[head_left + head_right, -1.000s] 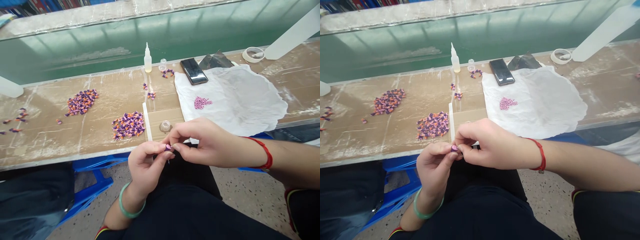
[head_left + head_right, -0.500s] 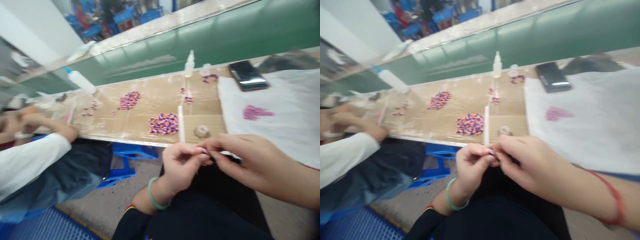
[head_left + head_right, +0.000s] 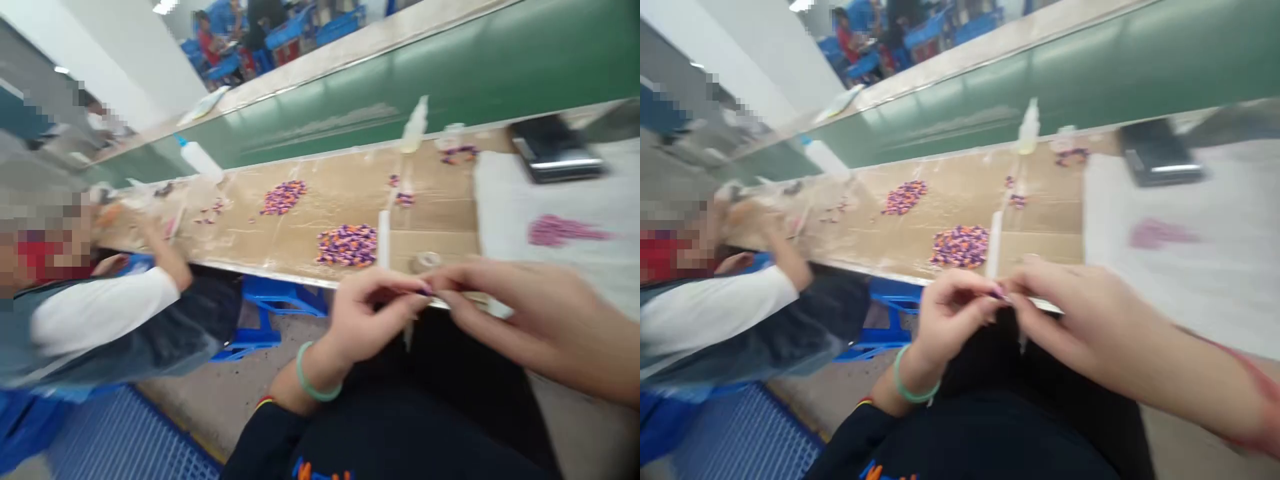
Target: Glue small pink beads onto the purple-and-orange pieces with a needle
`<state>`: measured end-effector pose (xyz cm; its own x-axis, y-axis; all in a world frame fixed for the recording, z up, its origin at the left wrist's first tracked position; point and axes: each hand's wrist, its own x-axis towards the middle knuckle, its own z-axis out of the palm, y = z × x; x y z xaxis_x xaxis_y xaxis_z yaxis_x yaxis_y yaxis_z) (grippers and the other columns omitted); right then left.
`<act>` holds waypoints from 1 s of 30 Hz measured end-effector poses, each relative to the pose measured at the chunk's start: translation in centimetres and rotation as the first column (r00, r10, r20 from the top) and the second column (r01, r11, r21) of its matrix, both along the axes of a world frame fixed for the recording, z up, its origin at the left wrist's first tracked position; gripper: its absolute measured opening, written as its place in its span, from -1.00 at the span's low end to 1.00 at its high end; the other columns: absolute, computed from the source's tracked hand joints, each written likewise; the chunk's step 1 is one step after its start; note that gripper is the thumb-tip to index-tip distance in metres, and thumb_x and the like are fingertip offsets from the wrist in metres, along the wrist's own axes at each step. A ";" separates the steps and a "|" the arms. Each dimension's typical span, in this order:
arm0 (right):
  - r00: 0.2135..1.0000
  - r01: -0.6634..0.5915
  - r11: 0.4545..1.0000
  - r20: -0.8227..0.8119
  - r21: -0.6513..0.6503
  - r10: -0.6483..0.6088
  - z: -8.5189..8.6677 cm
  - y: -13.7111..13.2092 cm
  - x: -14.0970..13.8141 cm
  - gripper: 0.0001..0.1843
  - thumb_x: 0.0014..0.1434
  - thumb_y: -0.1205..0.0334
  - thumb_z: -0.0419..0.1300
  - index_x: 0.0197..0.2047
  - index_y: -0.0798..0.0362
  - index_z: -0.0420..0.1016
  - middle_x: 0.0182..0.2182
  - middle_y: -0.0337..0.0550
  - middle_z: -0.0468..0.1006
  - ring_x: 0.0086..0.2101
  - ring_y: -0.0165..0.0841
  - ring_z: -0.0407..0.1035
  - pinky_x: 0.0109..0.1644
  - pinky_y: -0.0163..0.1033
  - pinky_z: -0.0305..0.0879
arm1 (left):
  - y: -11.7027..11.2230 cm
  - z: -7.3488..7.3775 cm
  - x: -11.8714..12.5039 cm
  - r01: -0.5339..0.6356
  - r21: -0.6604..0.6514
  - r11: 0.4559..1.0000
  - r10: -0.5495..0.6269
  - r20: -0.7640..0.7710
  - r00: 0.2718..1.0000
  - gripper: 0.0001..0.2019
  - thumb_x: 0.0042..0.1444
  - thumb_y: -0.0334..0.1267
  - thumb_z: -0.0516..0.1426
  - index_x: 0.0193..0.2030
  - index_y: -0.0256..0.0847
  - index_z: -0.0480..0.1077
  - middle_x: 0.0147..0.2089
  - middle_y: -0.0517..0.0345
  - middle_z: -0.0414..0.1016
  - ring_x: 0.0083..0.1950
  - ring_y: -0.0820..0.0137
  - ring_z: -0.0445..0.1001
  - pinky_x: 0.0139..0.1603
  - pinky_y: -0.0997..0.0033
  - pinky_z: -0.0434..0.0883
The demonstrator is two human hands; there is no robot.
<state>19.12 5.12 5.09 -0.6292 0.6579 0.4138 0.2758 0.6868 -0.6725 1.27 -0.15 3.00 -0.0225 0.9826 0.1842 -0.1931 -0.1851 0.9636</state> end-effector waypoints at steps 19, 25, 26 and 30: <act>0.992 -0.041 0.975 0.123 0.217 0.014 1.1 -0.1 0.0 -0.80 0.33 0.45 -0.05 -0.31 0.05 0.27 -0.51 -0.20 0.46 -0.54 -0.38 0.34 -0.43 -0.33 0.14 | 0.4 -0.2 1.0 -0.048 -0.223 0.974 0.095 0.205 0.974 -0.73 -0.10 -0.12 0.46 -0.42 -0.22 0.55 -0.53 0.19 0.60 -0.62 0.58 0.43 -0.68 0.70 0.33; 0.991 -0.035 0.975 0.136 0.218 0.005 -0.4 0.8 -0.6 -0.80 0.37 0.39 -0.07 -0.30 0.03 0.24 -0.51 -0.19 0.45 -0.53 -0.36 0.35 -0.45 -0.31 0.12 | 1.3 -0.5 0.9 -0.074 -0.381 0.922 0.158 0.194 0.968 -0.67 -0.24 -0.14 0.50 -0.48 -0.26 0.51 -0.57 0.19 0.57 -0.62 0.58 0.43 -0.62 0.68 0.38; 0.990 -0.046 0.982 0.140 0.185 0.020 -0.4 1.1 -0.5 -0.82 0.37 0.37 -0.07 -0.29 0.04 0.24 -0.50 -0.19 0.46 -0.52 -0.36 0.37 -0.44 -0.32 0.14 | 1.6 -0.3 0.7 -0.068 -0.397 0.915 0.156 0.193 0.969 -0.67 -0.25 -0.15 0.50 -0.48 -0.26 0.51 -0.57 0.19 0.57 -0.61 0.58 0.43 -0.61 0.67 0.39; 0.993 -0.002 0.999 0.120 -0.053 0.009 0.5 2.2 0.6 -0.89 0.37 0.35 -0.03 -0.09 0.08 0.29 -0.32 -0.10 0.61 -0.36 -0.32 0.54 -0.30 -0.30 0.35 | 3.1 -0.2 -0.8 -0.042 -0.448 0.893 0.159 0.228 0.961 -0.66 -0.29 -0.19 0.51 -0.41 -0.25 0.52 -0.52 0.18 0.59 -0.58 0.58 0.46 -0.60 0.68 0.37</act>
<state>19.75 7.36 5.57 -0.6758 0.6733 0.2998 0.3532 0.6529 -0.6701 0.48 2.97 2.85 -0.1133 0.9514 -0.2863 -0.4426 0.2097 0.8718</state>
